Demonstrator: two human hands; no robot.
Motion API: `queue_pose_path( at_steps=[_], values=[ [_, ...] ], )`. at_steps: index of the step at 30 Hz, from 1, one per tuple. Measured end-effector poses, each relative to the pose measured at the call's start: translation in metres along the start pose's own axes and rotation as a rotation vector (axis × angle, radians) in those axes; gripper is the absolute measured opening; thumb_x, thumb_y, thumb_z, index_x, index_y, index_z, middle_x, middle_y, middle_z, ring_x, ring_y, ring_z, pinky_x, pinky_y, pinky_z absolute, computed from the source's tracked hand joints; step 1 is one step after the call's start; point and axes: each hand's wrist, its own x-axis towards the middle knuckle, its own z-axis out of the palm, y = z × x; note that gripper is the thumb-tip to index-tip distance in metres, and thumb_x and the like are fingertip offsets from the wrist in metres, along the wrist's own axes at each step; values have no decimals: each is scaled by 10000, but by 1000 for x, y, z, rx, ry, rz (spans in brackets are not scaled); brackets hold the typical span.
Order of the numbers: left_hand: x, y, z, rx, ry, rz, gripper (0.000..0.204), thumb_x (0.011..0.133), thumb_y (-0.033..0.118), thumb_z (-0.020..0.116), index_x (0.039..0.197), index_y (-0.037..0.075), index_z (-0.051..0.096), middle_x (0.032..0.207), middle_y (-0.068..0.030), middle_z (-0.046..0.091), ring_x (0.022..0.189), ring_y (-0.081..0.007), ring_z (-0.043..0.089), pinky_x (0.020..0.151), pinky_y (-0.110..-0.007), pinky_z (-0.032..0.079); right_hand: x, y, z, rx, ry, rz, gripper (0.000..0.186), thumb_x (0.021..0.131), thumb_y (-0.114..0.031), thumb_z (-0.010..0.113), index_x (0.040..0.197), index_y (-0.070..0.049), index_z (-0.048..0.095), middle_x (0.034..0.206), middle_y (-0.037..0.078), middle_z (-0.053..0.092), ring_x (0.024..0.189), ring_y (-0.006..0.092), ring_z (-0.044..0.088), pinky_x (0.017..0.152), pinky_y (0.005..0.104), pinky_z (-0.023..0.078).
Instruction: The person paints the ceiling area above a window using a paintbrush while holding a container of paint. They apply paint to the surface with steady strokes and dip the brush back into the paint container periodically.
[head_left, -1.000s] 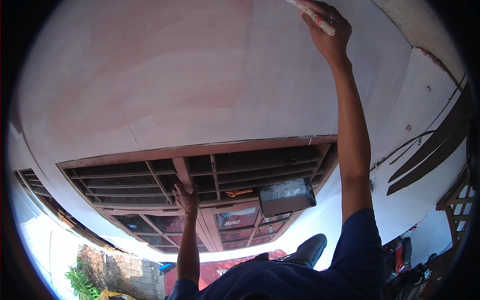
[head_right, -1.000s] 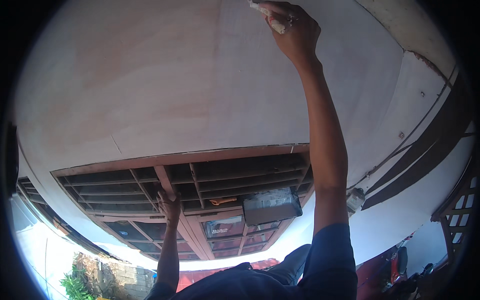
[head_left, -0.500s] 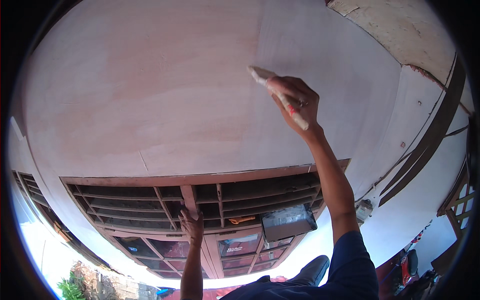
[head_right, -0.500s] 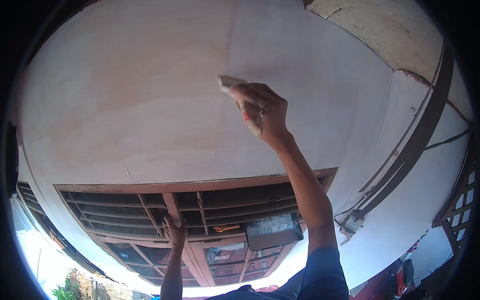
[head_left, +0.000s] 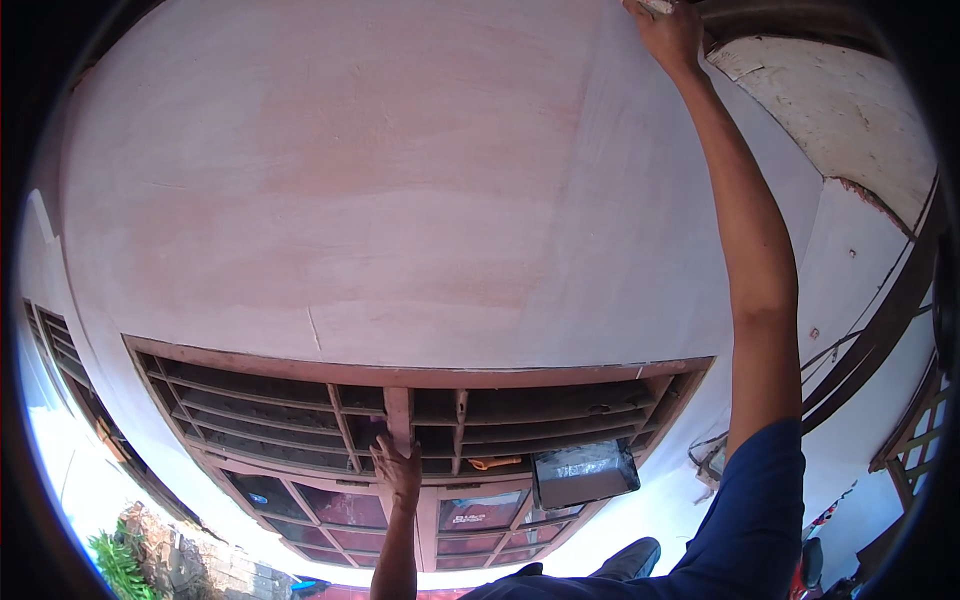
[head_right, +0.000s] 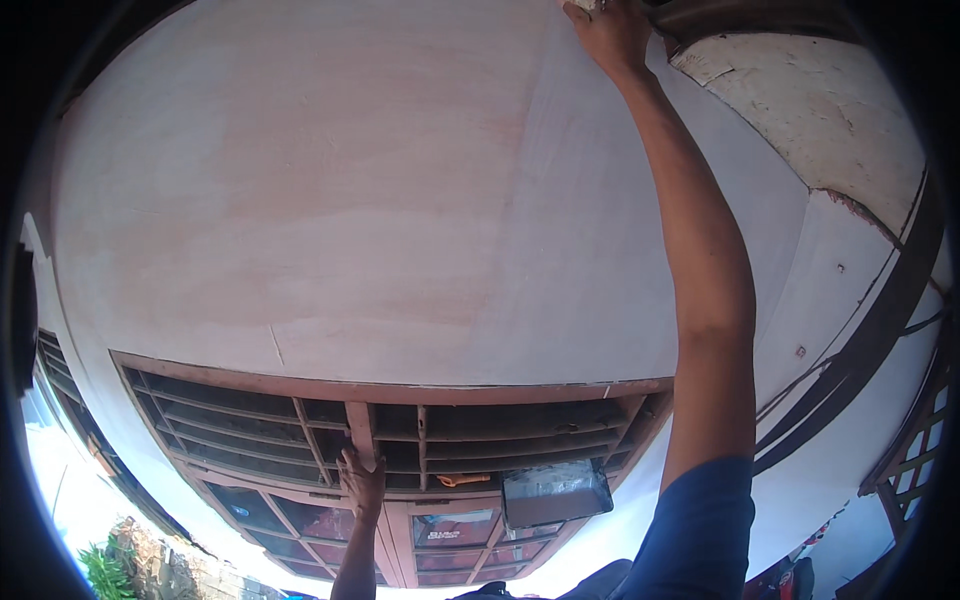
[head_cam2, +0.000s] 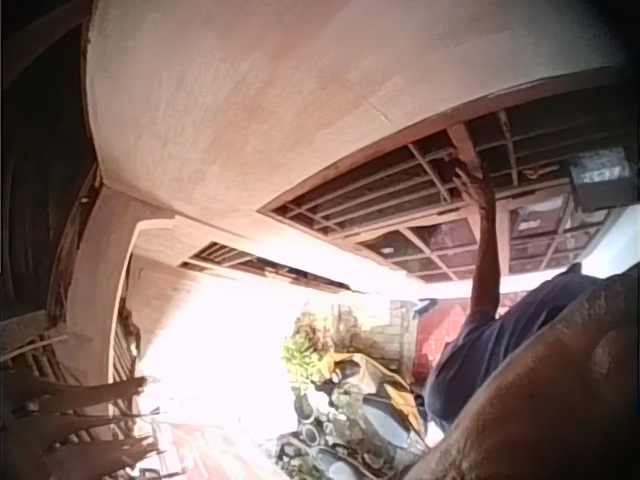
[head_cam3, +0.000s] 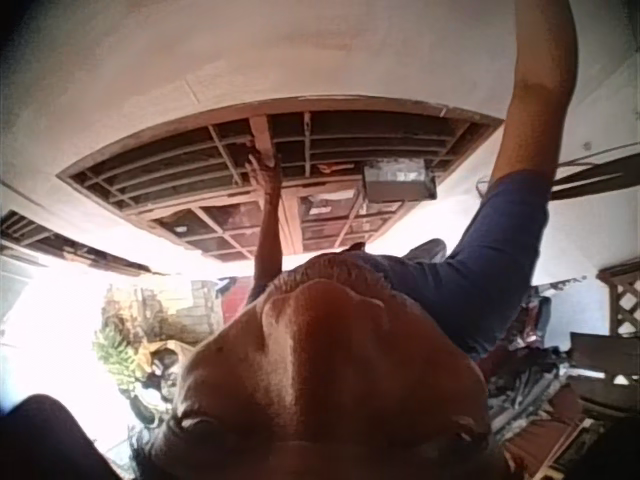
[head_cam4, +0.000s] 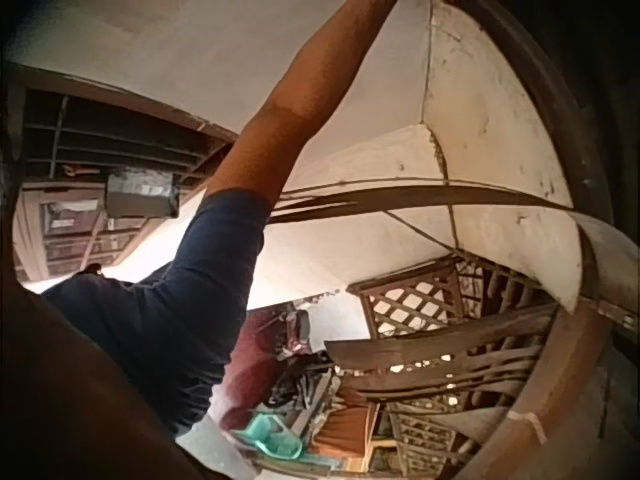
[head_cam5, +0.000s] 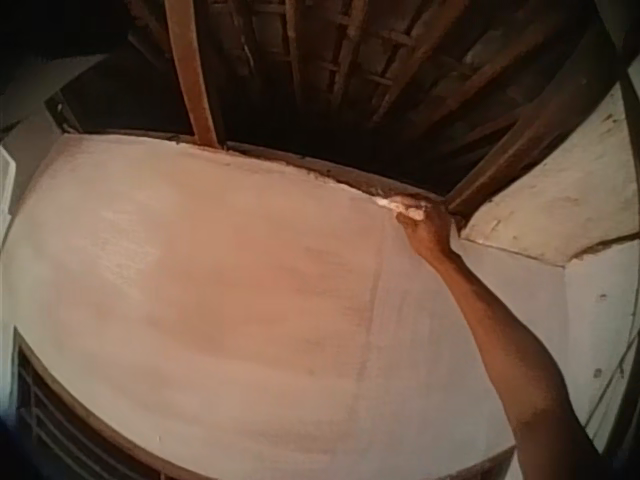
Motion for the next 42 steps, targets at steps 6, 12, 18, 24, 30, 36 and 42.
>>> queue_pose_path(
  at_steps=[6,12,18,24,30,36,42],
  values=[
    [1,-8,12,47,30,7,875,733,368,731,1359,-58,292,1291,-392,370,1239,-509,337,1041,-507,296,-25,-41,-9,-68,-211,64,177,787,-127,684,961,-99,695,894,50,700,786,190,663,692,301,505],
    [7,-4,-6,49,-37,-26,876,729,377,731,1356,-60,303,1292,-376,384,1227,-495,359,1028,-503,312,-42,-65,-35,172,-368,278,190,790,-202,676,977,-233,691,909,-7,691,755,208,665,642,337,527],
    [6,13,-4,20,-123,-24,878,741,382,720,1365,-58,285,1291,-378,385,1223,-488,367,1019,-501,321,26,7,-19,-233,-76,117,174,798,-148,672,953,-71,694,871,95,702,761,227,669,660,317,515],
    [5,0,-6,87,-40,-17,875,751,380,709,1375,-49,271,1297,-366,387,1221,-487,369,1013,-498,328,-92,-87,-38,-28,-207,106,205,767,-166,670,964,-218,689,900,7,688,764,210,659,649,330,533],
    [2,6,-5,93,-31,-4,871,750,372,711,1368,-59,274,1290,-352,402,1221,-483,371,1018,-494,325,-193,-204,-110,295,-720,87,281,670,-61,764,930,-138,689,894,16,694,798,202,669,708,312,565],
    [5,12,-10,116,-8,20,843,738,354,722,1333,-72,303,1237,-342,444,1178,-483,405,985,-499,350,-151,-126,-94,484,-296,297,185,757,-51,729,933,-80,684,856,60,690,732,175,657,647,278,536],
    [2,11,-8,111,9,8,839,714,334,743,1312,-76,321,1203,-334,463,1124,-481,446,952,-489,380,-66,-5,-57,158,107,225,174,788,-130,711,954,-77,695,873,61,698,757,180,664,667,284,514]
  ],
)
